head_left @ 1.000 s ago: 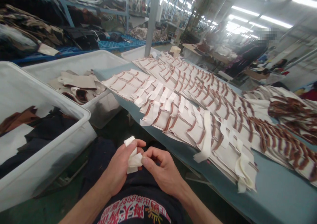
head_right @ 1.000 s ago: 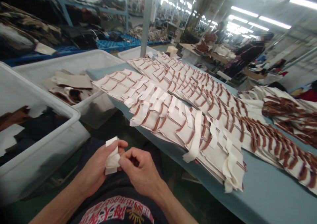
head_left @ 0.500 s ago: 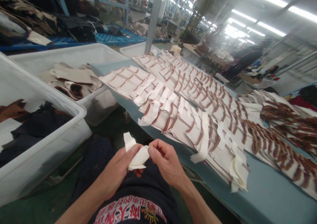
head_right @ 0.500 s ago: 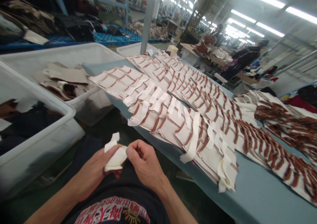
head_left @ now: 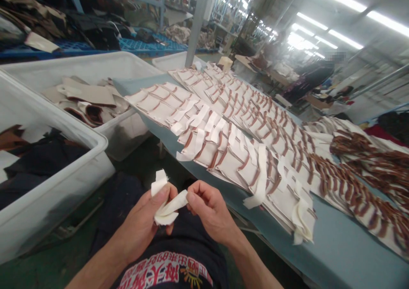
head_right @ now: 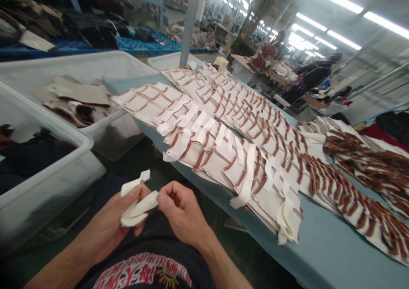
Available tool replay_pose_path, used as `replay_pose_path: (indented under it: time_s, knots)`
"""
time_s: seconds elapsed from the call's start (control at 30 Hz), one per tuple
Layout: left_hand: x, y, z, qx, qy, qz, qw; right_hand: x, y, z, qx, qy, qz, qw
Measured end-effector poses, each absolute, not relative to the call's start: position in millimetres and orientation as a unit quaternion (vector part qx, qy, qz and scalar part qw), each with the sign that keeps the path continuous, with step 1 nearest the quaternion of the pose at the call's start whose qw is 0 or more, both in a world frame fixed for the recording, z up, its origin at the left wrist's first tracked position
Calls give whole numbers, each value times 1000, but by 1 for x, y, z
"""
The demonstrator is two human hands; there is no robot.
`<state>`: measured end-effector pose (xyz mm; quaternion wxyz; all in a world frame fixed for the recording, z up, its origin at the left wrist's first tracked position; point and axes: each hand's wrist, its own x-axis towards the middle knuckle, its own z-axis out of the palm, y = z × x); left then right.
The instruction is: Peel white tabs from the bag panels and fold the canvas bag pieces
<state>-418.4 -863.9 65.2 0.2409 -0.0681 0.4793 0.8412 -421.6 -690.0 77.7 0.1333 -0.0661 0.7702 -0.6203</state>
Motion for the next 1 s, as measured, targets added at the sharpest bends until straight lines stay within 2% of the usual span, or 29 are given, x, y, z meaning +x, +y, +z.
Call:
replay_pose_path:
  time_s: [0.17, 0.4, 0.67, 0.87, 1.0]
  knots:
    - [-424, -862, 69, -167, 439, 858, 209, -420, -689, 79, -127, 828, -535, 109]
    - [-421, -856, 58, -177, 515, 819, 183, -419, -692, 79, -110, 810, -568, 95]
    - [-422, -861, 53, -61, 565, 797, 204, -423, -694, 66, -48, 752, -641, 147]
    - [-420, -866, 49, 23, 601, 772, 204, -423, -690, 65, -31, 743, -649, 164]
    - [-421, -869, 41, 39, 555, 791, 255, -426, -688, 66, -11, 718, -670, 188]
